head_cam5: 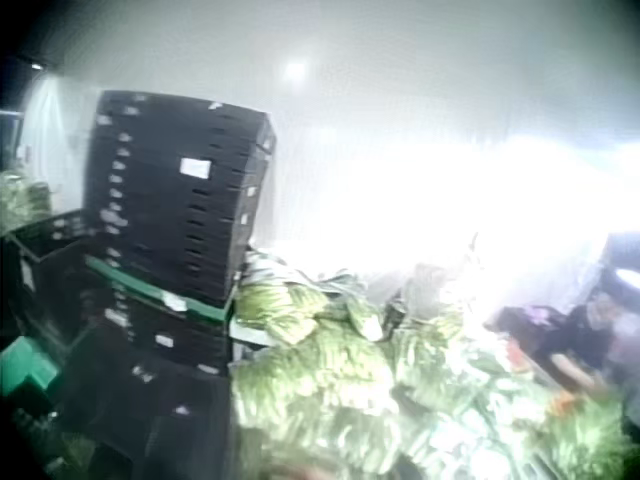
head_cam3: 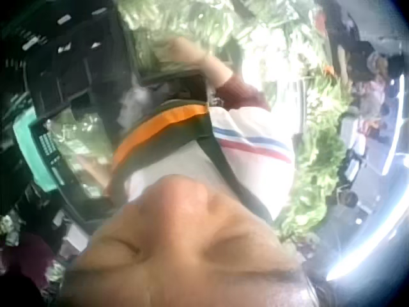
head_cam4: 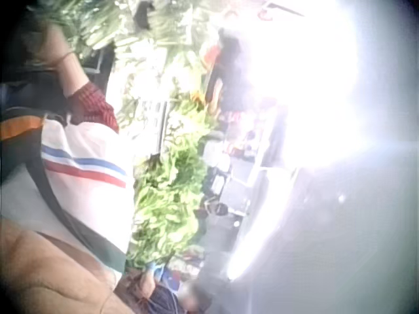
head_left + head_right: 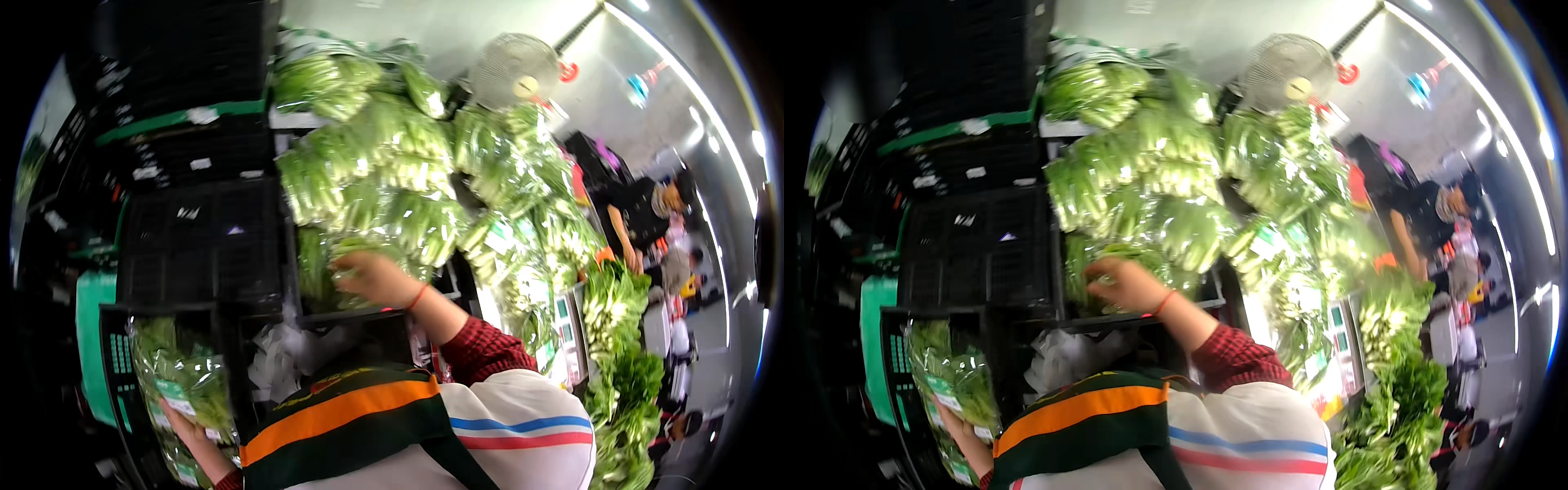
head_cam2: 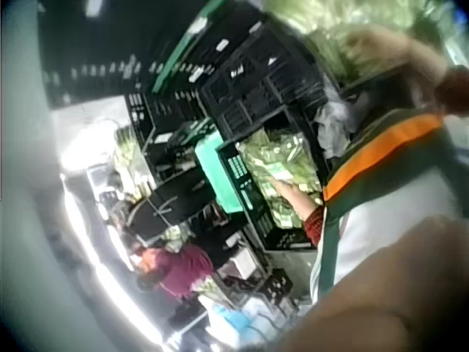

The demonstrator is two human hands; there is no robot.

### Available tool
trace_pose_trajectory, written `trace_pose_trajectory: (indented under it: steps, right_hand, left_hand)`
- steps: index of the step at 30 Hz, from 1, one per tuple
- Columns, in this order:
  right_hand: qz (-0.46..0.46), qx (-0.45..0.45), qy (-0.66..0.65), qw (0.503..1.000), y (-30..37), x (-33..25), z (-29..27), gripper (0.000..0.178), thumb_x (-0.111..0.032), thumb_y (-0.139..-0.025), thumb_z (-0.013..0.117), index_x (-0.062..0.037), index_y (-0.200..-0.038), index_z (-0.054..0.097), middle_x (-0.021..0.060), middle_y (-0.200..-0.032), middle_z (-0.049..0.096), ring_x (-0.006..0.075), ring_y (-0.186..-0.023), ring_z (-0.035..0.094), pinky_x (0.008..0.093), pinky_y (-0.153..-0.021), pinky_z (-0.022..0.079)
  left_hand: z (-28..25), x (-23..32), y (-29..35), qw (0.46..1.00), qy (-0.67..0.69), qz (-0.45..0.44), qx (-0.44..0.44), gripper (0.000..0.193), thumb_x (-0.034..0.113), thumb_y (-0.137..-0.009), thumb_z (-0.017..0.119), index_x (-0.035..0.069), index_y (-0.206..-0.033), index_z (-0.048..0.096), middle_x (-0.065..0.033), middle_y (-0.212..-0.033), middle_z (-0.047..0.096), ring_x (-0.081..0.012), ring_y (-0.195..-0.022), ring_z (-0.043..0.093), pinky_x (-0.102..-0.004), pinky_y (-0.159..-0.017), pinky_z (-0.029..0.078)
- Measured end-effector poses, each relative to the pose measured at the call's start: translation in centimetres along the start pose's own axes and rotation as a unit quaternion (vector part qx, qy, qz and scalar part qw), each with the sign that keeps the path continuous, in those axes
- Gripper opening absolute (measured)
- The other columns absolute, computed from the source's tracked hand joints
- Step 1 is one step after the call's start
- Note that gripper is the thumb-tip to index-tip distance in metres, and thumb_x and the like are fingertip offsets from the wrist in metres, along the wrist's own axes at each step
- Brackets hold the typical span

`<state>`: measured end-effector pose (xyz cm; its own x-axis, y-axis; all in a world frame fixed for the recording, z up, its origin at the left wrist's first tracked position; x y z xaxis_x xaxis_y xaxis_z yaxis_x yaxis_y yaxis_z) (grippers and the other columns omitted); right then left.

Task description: The person packs leafy green vegetables into clear plastic bags, seals them, and applies labels to each bag. The person then stacks the labeled bags and places them into black crates for storage or transport.

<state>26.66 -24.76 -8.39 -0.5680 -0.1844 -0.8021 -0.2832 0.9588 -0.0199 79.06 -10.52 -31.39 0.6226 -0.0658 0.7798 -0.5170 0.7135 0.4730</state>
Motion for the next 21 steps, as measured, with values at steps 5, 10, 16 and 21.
trace_pose_trajectory:
  steps: [5,10,16,21]
  right_hand:
    - [0.192,0.386,0.183,0.884,12.2,17.7,-23.7,0.038,-0.021,-0.08,0.063,0.0034,-0.108,0.059,0.0214,-0.106,0.06,0.0315,-0.103,0.056,0.0363,-0.089,0.044]
    - [0.468,0.238,0.243,0.815,19.8,31.0,-33.5,0.068,-0.055,-0.071,0.062,0.0016,-0.109,0.061,0.0234,-0.104,0.061,0.032,-0.1,0.059,0.0357,-0.088,0.044]
    - [0.36,0.181,0.12,0.907,15.5,29.6,-32.5,0.057,-0.045,-0.066,0.071,-0.0016,-0.102,0.063,0.0156,-0.091,0.065,0.0247,-0.084,0.062,0.0333,-0.076,0.048]
    - [0.118,0.239,-0.012,0.964,15.8,15.0,-31.3,0.032,-0.019,-0.074,0.069,0.0037,-0.092,0.057,0.0141,-0.081,0.063,0.0201,-0.076,0.059,0.0338,-0.069,0.047]
  left_hand:
    - [-5.0,-0.7,-6.2,0.936,-0.304,0.022,0.175,0.071,0.034,-0.082,0.064,0.009,-0.139,0.029,-0.0126,-0.14,0.034,-0.0293,-0.12,0.042,-0.0412,-0.094,0.04]
    - [19.5,1.0,4.8,0.915,-0.294,0.273,-0.03,0.055,0.015,-0.087,0.057,0.004,-0.135,0.034,-0.0148,-0.138,0.037,-0.0261,-0.123,0.04,-0.0356,-0.104,0.029]
    - [41.7,-17.7,20.6,0.801,-0.349,0.092,-0.477,0.042,0.002,-0.085,0.055,-0.001,-0.126,0.044,-0.0145,-0.123,0.052,-0.0218,-0.115,0.049,-0.0325,-0.098,0.037]
    - [48.2,-26.9,31.4,0.719,-0.282,-0.135,-0.621,0.084,0.009,-0.078,0.066,0.003,-0.143,0.012,-0.019,-0.138,0.033,-0.0307,-0.129,0.033,-0.0395,-0.105,0.026]
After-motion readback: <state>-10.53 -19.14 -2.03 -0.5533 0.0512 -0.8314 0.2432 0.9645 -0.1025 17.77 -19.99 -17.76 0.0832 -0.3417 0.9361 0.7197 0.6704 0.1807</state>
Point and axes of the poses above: each hand's wrist, its own y-axis away from the middle knuckle, its own z-axis out of the palm, x = y × z, the point moved 10 cm from there along -y, towards the middle knuckle
